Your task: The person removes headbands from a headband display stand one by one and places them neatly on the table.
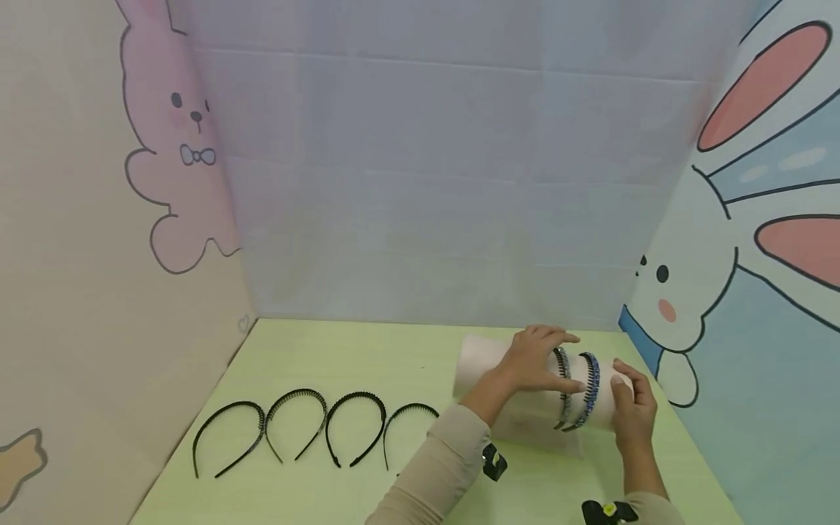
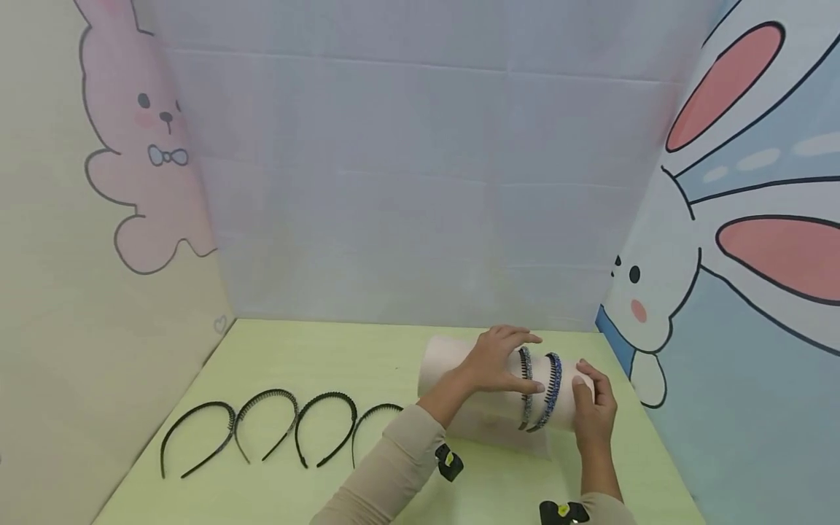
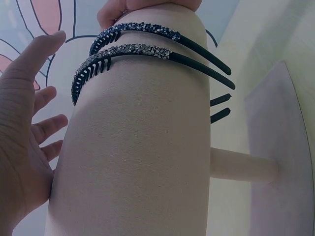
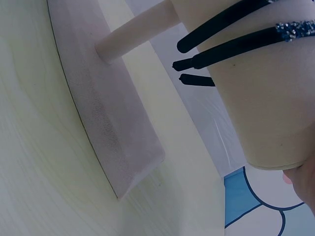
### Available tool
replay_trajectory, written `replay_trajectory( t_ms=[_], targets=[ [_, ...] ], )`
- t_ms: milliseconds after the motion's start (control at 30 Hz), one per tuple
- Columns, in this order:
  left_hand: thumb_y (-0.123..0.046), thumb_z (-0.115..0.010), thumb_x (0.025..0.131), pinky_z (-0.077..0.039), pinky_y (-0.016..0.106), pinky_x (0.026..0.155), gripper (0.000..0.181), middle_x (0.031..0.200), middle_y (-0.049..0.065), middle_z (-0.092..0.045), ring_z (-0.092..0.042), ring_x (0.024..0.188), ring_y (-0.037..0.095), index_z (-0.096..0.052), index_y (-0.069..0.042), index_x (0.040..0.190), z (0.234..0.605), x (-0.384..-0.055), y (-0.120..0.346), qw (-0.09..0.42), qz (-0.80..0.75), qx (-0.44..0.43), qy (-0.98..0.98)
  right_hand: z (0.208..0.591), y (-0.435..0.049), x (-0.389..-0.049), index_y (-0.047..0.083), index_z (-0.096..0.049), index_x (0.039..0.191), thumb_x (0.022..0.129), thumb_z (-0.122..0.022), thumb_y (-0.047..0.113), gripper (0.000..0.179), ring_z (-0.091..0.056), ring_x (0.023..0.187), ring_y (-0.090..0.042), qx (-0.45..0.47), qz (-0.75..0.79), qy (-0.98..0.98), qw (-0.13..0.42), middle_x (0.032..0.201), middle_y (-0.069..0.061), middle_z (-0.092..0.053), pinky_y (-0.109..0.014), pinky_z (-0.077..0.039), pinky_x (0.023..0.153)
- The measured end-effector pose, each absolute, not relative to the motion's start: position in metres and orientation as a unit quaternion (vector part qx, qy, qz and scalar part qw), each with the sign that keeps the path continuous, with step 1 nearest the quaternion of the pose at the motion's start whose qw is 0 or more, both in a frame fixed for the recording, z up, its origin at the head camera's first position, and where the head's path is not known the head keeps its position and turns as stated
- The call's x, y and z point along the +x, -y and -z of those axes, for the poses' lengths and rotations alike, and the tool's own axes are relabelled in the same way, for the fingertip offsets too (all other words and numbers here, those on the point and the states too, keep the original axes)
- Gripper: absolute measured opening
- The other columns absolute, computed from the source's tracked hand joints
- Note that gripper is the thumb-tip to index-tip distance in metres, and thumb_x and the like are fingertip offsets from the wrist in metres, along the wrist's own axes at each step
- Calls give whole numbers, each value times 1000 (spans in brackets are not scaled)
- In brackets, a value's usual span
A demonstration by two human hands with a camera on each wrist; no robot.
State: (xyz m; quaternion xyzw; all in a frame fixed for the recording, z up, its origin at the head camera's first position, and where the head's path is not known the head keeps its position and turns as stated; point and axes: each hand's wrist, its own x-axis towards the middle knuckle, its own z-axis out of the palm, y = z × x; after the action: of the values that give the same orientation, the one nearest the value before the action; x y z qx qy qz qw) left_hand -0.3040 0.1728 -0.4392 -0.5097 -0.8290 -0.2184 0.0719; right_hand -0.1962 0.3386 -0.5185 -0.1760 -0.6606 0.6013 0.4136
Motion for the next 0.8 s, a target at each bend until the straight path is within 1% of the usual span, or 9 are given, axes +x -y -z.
replay_trajectory(
  t_ms=[133,233,400,500,667,800],
  targets=[
    [-68,-66,69,-32,34,98,80,140,-8,-40,-32,127,12,-44,-33,138,439,-304,-176,59,201,-511,834,520,-338,-196,0,-59,116,94,-52,8,24,-48,112,-9,-175,-602,663,410,118,8,-58,-12,-39,81],
    [-72,-64,66,-31,33,99,86,140,-10,-38,-30,128,12,-40,-35,140,441,-304,-180,53,171,-509,842,521,-339,-196,0,-59,116,94,-52,6,24,-48,113,-9,-172,-604,661,411,119,7,-58,-12,-40,81],
    [-77,-63,62,-27,31,102,95,142,-13,-35,-27,130,12,-33,-36,143,443,-304,-182,48,141,-505,850,517,-339,-197,-5,-58,115,93,-50,2,23,-48,112,-7,-162,-593,664,425,117,6,-60,-12,-39,84],
    [-75,-66,59,-25,31,103,99,142,-13,-36,-27,130,13,-34,-33,143,445,-307,-181,48,150,-505,849,513,-337,-196,-6,-57,113,93,-50,0,23,-49,111,-6,-158,-595,663,427,115,7,-60,-12,-39,84],
    [-72,-72,57,-24,30,103,99,138,-14,-40,-31,127,12,-38,-30,140,451,-310,-177,54,150,-507,847,511,-333,-194,-6,-56,114,93,-50,0,23,-48,112,-6,-169,-602,662,413,116,8,-58,-11,-38,83],
    [-76,-68,56,-26,31,102,102,136,-12,-42,-34,124,12,-38,-28,141,454,-308,-177,66,125,-495,858,516,-334,-195,-3,-58,114,93,-51,3,22,-47,113,-8,-171,-600,663,414,117,7,-58,-12,-38,85]
  ],
)
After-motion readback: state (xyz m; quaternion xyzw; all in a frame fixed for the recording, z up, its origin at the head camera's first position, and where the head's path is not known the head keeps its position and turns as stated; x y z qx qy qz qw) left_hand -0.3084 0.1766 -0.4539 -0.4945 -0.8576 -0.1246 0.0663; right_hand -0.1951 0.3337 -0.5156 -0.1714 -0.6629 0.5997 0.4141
